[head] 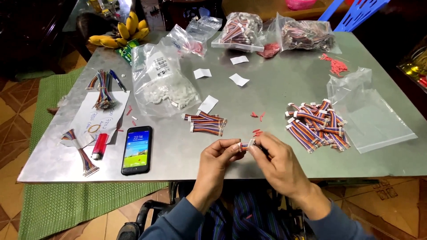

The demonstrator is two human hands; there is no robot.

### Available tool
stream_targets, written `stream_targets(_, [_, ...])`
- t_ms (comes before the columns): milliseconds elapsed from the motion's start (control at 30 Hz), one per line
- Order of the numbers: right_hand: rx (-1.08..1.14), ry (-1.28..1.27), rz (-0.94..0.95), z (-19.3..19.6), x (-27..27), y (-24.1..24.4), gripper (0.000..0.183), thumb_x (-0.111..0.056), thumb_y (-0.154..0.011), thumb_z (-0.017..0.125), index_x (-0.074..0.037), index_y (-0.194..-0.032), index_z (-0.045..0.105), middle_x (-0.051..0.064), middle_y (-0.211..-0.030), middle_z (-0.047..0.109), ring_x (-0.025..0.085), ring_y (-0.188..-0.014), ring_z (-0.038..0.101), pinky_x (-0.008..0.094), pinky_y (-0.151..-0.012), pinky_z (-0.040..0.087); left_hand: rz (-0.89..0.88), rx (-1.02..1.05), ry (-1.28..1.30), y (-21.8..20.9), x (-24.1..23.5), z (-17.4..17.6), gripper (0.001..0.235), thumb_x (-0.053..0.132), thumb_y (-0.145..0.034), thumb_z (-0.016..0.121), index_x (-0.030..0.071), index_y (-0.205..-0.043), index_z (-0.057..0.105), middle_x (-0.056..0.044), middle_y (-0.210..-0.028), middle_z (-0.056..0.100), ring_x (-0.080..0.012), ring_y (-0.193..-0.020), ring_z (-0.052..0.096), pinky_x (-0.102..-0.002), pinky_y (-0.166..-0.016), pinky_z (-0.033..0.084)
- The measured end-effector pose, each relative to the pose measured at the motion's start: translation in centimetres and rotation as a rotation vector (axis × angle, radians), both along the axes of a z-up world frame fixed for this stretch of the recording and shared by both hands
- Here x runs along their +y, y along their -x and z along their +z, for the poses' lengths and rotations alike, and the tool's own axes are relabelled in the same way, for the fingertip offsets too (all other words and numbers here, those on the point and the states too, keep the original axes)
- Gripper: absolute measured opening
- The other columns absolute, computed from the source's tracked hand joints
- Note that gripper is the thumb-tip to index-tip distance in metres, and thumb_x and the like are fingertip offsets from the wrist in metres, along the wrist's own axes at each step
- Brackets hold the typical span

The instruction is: Assembling multi-colored wire bundles into white plastic connector housings and organizing them on a table.

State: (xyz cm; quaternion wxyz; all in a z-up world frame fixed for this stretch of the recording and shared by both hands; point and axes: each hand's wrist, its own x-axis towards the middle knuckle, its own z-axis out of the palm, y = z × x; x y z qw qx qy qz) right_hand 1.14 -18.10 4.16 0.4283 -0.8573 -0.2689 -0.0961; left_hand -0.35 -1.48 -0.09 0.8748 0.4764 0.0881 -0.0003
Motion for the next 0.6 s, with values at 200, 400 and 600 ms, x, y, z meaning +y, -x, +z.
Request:
stream_targets(200, [0.128,0.385,-0.082,-1.6,-0.6,-0.1,0.035,-0.029,-0.106,0.046,-0.011,-0.077,0.041,0.005,-0.069,0.050,0.026,-0.062,0.046,0.044,-0.060,0.039,0.002,-0.026,-0.121,0.4,-0.2,0.2,0.022,0.014,-0.087,0.076,-0.001,-0.104,0.078,-0.010,-0.093,0.078,-0.0185,-0.085,0.071,-0.030,-0.085,0.059])
stream_targets(400, [0.048,0.435,-0.089,-2.9,-0.2,-0.7,0.032,-0.024,-0.104,0.048,-0.009,-0.076,0.044,0.010,-0.066,0.054,0.035,-0.061,0.050,0.050,-0.059,0.039,-0.006,-0.047,-0.147,0.3,-0.3,-0.5,0.022,0.012,-0.086,0.077,-0.002,-0.103,0.078,-0.012,-0.093,0.079,-0.0182,-0.087,0.072,-0.030,-0.086,0.061])
stream_targets(600, [0.028,0.395,-0.048,-4.2,0.1,-0.9,0.030,-0.020,-0.105,0.047,-0.010,-0.077,0.043,0.010,-0.065,0.051,0.032,-0.059,0.049,0.049,-0.060,0.040,-0.003,-0.088,-0.187,0.5,-0.7,-0.9,0.019,0.010,-0.088,0.076,-0.001,-0.104,0.077,-0.010,-0.095,0.079,-0.0161,-0.090,0.073,-0.028,-0.086,0.062])
